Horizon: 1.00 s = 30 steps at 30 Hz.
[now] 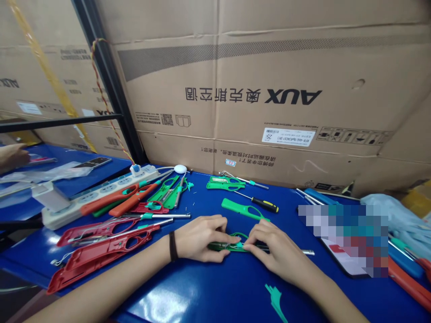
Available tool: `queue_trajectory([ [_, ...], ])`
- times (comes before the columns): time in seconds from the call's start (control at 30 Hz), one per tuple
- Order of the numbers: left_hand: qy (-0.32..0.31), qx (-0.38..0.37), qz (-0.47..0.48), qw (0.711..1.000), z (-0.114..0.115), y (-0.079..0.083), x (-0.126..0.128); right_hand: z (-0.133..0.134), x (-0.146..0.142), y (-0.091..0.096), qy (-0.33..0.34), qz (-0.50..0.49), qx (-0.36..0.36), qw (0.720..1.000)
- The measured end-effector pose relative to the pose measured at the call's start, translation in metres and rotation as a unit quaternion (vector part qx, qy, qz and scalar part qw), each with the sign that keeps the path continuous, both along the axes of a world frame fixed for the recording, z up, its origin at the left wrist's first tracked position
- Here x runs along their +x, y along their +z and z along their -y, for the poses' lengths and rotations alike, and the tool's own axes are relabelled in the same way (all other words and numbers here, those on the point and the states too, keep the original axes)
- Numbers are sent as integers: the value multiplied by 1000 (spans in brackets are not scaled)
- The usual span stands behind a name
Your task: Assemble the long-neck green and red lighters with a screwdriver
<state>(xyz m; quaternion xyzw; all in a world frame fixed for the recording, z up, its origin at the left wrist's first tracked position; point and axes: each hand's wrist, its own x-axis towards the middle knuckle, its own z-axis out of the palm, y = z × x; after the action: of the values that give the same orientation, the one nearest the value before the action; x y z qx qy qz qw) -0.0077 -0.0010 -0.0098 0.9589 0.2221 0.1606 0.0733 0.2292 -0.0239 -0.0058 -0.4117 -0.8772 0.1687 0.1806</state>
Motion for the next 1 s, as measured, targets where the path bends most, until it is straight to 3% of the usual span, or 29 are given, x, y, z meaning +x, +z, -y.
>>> queue_trajectory([
  [0.2, 10, 42, -14, 999, 3, 4, 3, -9, 14, 7, -33, -57, 18, 998],
  [0.33, 19, 50, -14, 998, 8, 6, 7, -9, 17, 9, -22, -31, 10, 999],
  [0.6, 31, 115, 18, 993, 10, -7, 7, 3, 6, 8, -9, -11, -42, 999],
  [1.0, 33, 88, 32, 995, 8, -5, 9, 0, 5, 3, -2, -29, -59, 998],
])
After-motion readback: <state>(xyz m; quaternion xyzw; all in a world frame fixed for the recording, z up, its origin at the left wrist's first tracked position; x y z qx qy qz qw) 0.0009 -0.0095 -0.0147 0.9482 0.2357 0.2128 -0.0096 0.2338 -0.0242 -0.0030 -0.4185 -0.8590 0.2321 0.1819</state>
